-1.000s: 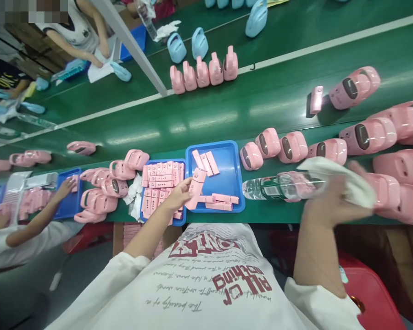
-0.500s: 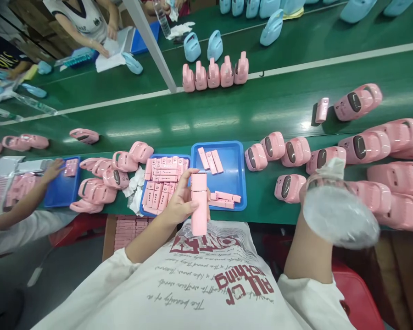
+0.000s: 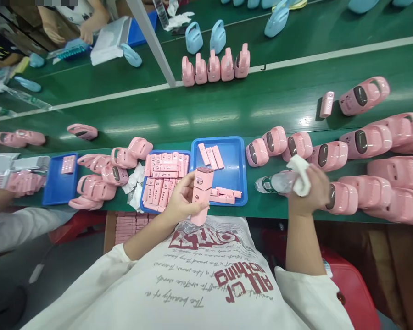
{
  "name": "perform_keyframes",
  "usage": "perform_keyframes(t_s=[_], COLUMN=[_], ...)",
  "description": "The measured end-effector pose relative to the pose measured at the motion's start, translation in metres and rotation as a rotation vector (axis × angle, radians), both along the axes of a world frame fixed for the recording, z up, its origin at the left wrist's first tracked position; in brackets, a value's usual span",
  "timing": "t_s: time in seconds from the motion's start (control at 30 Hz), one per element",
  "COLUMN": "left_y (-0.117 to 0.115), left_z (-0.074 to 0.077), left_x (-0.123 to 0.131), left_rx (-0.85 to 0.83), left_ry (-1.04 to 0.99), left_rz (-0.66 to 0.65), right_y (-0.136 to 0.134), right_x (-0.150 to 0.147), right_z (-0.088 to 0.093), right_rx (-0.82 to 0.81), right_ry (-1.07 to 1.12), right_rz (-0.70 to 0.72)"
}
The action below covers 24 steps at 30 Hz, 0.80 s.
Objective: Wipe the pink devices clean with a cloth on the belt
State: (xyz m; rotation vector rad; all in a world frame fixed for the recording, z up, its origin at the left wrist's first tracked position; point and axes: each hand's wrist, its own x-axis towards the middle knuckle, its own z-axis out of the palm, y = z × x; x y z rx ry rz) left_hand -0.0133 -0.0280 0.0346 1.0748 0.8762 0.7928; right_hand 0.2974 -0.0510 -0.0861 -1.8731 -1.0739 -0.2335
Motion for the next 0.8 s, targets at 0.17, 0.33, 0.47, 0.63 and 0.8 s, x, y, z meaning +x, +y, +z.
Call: perform_keyframes(t_s=[0.17, 0.33, 0.47, 0.63, 0.8], left_y=[0.003, 0.005, 0.004, 0.004, 0.005], left_z=[-0.001, 0.005, 0.008, 0.005, 0.007], left_x=[0.001, 0.002, 0.008, 0.013, 0.011], left_rx=[-0.071, -0.312, -0.404, -0.462, -0.515], left_ry=[-0.091, -0.316, -0.384, -0.346, -0.346], left_rz=[0.052, -0.016, -0.114, -0.110, -0.084], right_y=[-0.007, 0.005, 0.032, 0.039, 0.023], right_x=[-0.028, -0.035, -0.078, -0.157, -0.177], right_z=[0.003, 0.063, 0.113, 0.134, 0.121], right_rx=[-0.114, -0.124, 0.020, -0.340, -0.042], right_ry=[-0.024, 0.232, 0.536, 0.912, 0.798], right_rz=[0.205, -0.091, 0.170, 0.917, 0.900])
